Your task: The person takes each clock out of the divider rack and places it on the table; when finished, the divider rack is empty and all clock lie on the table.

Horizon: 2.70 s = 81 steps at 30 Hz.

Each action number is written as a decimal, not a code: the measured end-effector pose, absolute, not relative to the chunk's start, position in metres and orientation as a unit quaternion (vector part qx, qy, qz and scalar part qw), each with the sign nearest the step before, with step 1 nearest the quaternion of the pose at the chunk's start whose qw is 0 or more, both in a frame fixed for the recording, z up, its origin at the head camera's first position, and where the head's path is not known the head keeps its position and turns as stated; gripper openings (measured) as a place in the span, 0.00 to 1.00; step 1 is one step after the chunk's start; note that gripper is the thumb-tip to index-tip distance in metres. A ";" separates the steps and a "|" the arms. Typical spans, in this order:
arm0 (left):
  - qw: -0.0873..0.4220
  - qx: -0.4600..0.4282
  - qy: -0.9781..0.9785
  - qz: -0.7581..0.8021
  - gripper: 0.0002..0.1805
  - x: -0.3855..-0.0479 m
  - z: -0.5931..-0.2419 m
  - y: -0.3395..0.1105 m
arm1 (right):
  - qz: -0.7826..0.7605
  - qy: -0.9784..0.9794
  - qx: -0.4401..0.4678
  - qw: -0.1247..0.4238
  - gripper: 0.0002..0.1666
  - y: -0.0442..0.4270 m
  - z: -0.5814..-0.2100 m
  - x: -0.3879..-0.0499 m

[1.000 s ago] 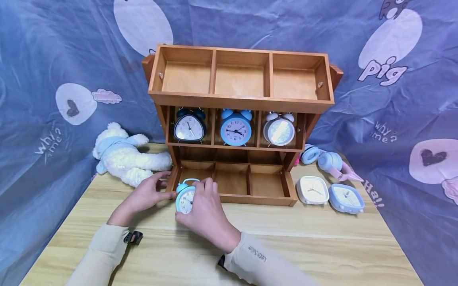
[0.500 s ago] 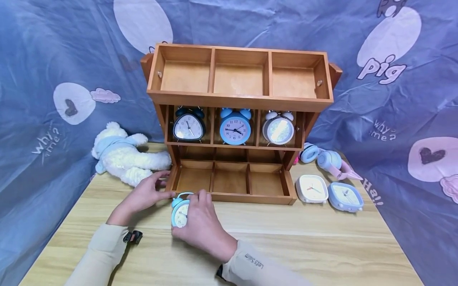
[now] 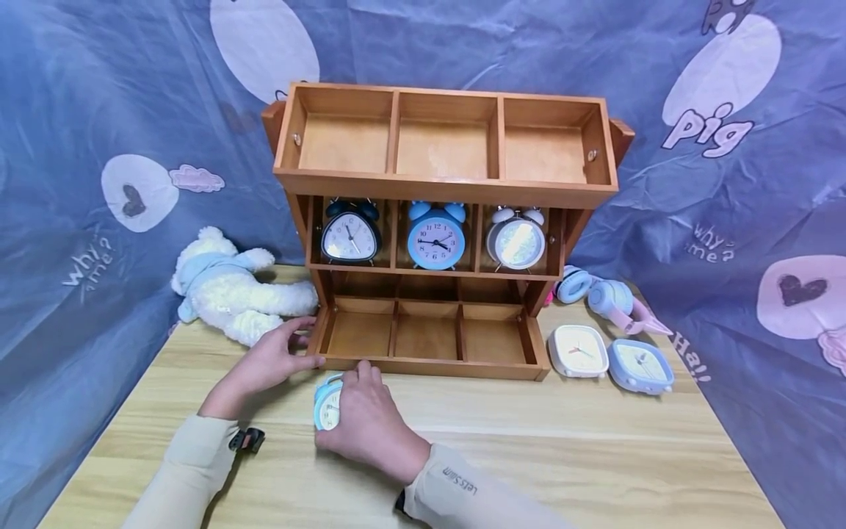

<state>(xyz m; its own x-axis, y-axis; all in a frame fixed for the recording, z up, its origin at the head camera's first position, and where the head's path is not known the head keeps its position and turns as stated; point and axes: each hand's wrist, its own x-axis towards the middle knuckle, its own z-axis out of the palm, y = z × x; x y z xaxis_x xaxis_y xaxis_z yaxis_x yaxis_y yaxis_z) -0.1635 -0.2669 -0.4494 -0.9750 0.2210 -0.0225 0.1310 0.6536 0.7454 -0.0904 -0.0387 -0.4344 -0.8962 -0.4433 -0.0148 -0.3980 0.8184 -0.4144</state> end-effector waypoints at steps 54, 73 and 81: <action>0.066 0.087 0.915 0.389 0.50 -0.169 -0.452 -0.266 | -0.366 0.913 -0.170 0.062 0.58 0.017 -0.374 -0.097; 0.073 0.078 0.915 0.390 0.51 -0.163 -0.453 -0.267 | -0.428 0.893 -0.096 -0.105 0.56 0.108 -0.320 -0.133; 0.066 0.081 0.915 0.390 0.50 -0.164 -0.454 -0.267 | -0.417 0.878 -0.085 -0.217 0.50 0.147 -0.314 -0.165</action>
<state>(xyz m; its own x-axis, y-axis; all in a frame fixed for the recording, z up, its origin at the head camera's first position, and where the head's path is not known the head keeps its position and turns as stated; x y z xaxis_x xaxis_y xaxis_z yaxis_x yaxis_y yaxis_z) -0.1640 -0.2668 -0.4541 -0.9781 0.1999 -0.0574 0.0970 0.6826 0.7243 -0.1645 0.1472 -0.3140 -0.8913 0.0317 0.4522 -0.3304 0.6375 -0.6960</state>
